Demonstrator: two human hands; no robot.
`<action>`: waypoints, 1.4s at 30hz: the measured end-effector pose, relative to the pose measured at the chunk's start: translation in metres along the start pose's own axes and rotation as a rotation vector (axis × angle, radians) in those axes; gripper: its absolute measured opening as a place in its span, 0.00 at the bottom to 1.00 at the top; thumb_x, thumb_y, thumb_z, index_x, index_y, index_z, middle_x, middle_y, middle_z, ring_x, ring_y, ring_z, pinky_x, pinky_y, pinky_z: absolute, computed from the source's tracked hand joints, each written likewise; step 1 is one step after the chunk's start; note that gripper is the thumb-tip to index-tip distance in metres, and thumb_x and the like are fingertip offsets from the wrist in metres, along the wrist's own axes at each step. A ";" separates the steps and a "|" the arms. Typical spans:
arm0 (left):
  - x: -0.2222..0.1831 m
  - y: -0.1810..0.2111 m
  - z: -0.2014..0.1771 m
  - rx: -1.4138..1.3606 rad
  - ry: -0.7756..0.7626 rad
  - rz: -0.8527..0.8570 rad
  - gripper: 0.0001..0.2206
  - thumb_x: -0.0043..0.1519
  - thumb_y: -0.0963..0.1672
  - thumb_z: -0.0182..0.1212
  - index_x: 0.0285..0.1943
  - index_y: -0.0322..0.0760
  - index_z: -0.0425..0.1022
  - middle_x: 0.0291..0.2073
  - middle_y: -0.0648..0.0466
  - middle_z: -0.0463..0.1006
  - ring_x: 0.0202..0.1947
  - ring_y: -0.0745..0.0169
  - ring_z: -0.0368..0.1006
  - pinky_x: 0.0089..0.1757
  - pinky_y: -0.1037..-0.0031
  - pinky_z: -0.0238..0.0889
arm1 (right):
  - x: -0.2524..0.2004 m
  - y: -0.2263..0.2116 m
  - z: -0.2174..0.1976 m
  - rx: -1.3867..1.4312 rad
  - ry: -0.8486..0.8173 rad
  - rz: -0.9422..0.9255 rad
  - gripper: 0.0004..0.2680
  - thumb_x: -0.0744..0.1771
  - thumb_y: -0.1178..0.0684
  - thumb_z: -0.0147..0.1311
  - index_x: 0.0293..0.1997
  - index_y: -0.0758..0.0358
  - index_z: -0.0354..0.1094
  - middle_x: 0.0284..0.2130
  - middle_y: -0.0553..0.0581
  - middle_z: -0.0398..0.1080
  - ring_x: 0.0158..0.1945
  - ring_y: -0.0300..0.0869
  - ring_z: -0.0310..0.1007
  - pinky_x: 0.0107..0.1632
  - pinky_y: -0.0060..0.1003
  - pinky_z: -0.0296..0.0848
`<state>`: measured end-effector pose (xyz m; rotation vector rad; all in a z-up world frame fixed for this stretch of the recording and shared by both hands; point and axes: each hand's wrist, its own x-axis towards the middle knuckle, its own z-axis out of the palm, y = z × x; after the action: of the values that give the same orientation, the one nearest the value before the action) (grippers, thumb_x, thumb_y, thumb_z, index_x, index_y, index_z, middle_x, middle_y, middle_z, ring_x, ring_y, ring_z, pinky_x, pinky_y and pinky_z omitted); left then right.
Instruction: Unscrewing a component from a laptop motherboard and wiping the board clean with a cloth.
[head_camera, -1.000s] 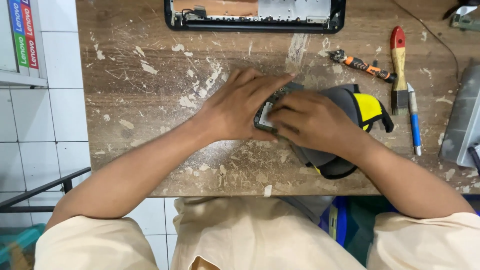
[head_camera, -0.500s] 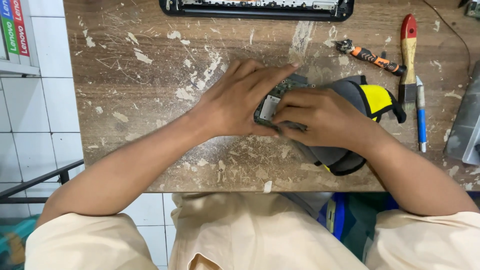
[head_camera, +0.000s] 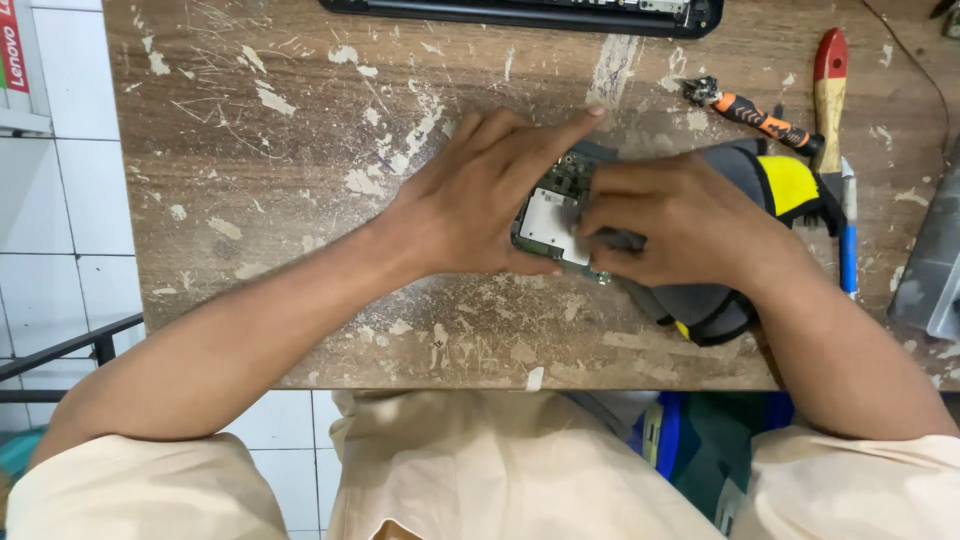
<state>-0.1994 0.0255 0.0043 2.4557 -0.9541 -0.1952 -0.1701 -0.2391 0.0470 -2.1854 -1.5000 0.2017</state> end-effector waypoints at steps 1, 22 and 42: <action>0.000 -0.002 0.001 0.005 0.004 -0.002 0.70 0.49 0.67 0.88 0.89 0.44 0.37 0.70 0.46 0.73 0.60 0.46 0.65 0.60 0.59 0.56 | 0.001 0.000 0.000 -0.003 0.001 -0.006 0.04 0.65 0.60 0.66 0.37 0.53 0.77 0.33 0.48 0.72 0.32 0.44 0.73 0.33 0.41 0.72; -0.003 -0.010 -0.010 -0.154 0.026 -0.102 0.76 0.44 0.62 0.95 0.89 0.48 0.29 0.75 0.42 0.71 0.67 0.42 0.65 0.65 0.58 0.55 | 0.002 0.001 0.009 0.037 0.080 0.090 0.04 0.66 0.63 0.69 0.43 0.62 0.81 0.34 0.55 0.77 0.30 0.39 0.76 0.30 0.30 0.80; -0.004 -0.004 -0.037 -0.069 -0.303 0.109 0.70 0.45 0.62 0.90 0.89 0.60 0.31 0.82 0.52 0.61 0.69 0.45 0.60 0.64 0.52 0.48 | 0.000 0.018 -0.023 0.142 0.192 0.094 0.05 0.68 0.73 0.62 0.47 0.78 0.76 0.42 0.69 0.76 0.44 0.54 0.79 0.51 0.43 0.82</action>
<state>-0.1885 0.0453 0.0341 2.3438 -1.1822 -0.5658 -0.1467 -0.2510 0.0588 -2.0990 -1.2418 0.1218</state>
